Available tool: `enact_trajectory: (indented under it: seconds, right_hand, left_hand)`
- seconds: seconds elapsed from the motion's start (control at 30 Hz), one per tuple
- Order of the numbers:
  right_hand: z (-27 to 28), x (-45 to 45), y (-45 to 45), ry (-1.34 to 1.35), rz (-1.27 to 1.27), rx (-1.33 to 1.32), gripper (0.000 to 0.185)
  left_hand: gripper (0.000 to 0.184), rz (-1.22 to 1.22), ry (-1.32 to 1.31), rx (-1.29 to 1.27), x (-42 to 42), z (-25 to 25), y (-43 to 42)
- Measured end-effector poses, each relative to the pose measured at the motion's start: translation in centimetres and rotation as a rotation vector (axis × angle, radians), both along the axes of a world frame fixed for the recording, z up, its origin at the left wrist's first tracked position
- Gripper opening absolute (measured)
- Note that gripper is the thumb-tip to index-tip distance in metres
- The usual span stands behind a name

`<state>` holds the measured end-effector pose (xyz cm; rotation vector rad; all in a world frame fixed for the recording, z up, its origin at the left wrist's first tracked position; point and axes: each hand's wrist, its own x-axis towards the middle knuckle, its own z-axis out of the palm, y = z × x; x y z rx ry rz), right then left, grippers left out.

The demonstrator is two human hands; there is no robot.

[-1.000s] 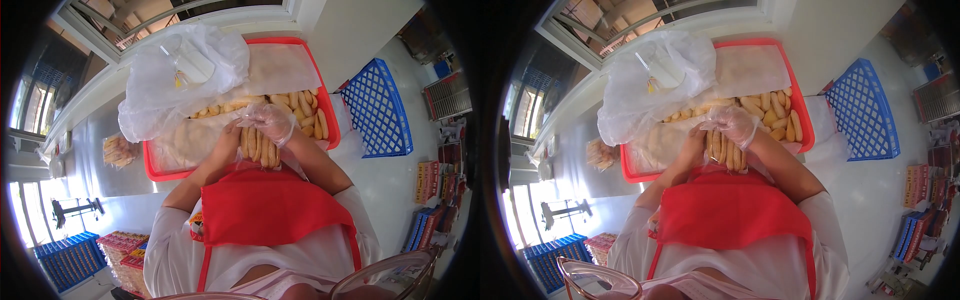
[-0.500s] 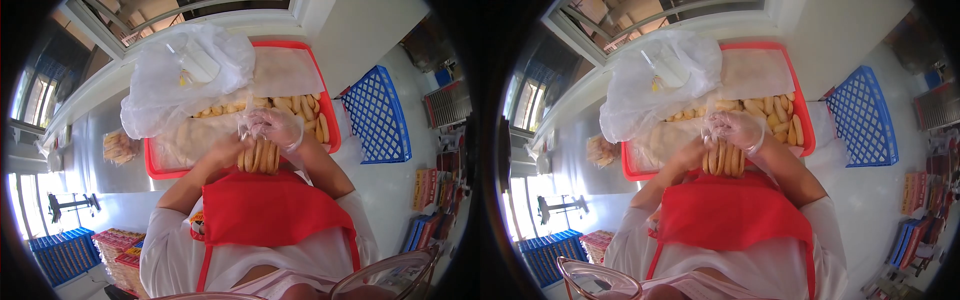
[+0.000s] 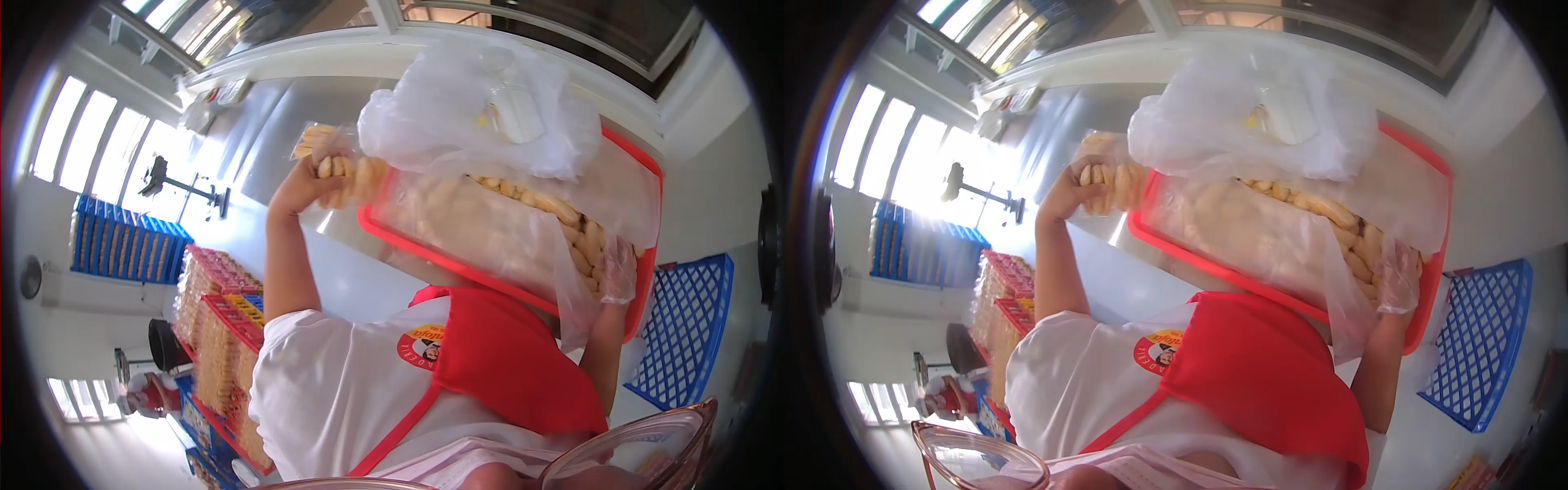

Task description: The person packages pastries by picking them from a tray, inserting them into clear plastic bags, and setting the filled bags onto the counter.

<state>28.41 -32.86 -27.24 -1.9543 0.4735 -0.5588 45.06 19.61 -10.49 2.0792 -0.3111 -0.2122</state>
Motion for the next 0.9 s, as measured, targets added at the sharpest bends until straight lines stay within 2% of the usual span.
enact_trajectory:
  seconds: [0.07,0.17,0.27,0.33,0.37,0.43,0.53,0.67,0.77,0.87,0.9]
  right_hand:
    - [2.7,-0.2,1.2,0.044,0.01,0.313,0.036]
    - [4.2,0.2,2.3,0.207,-0.016,0.188,0.03]
    - [3.6,-0.1,1.7,0.241,0.11,-0.062,0.033]
    - [3.5,-0.4,1.7,0.236,0.095,-0.275,0.033]
    - [3.6,-0.5,1.7,0.231,0.084,-0.382,0.034]
    - [5.0,-0.5,2.5,0.332,0.041,-0.317,0.032]
    - [5.7,-0.6,3.2,0.367,0.005,-0.275,0.032]
    - [1.8,-0.6,1.5,0.287,0.074,-0.286,0.038]
    - [5.5,-0.5,4.1,0.455,0.047,-0.403,0.038]
    - [6.0,-0.4,4.2,0.483,0.089,-0.423,0.037]
    - [5.2,-0.4,3.7,0.341,0.134,-0.519,0.032]
  left_hand:
    - [0.037,0.164,0.064,0.454,0.4,-0.9,3.2]
    - [0.03,0.394,-0.281,0.791,0.5,-6.1,6.3]
    - [0.025,0.415,-0.655,0.868,1.5,-13.8,9.8]
    - [0.032,0.342,-0.525,0.964,-0.6,-17.2,9.2]
    - [0.045,0.311,-0.366,1.041,-1.5,-17.6,8.1]
    - [0.062,0.304,-0.276,0.92,-3.6,-18.3,6.9]
    - [0.069,0.342,-0.267,0.964,-3.5,-19.4,7.2]
    - [0.065,0.391,-0.171,1.013,0.1,-19.2,8.7]
    - [0.069,0.425,-0.102,0.939,3.0,-19.0,9.5]
    - [0.07,0.368,0.01,1.004,5.4,-18.2,9.5]
    - [0.07,0.34,0.032,1.02,6.2,-17.9,9.4]
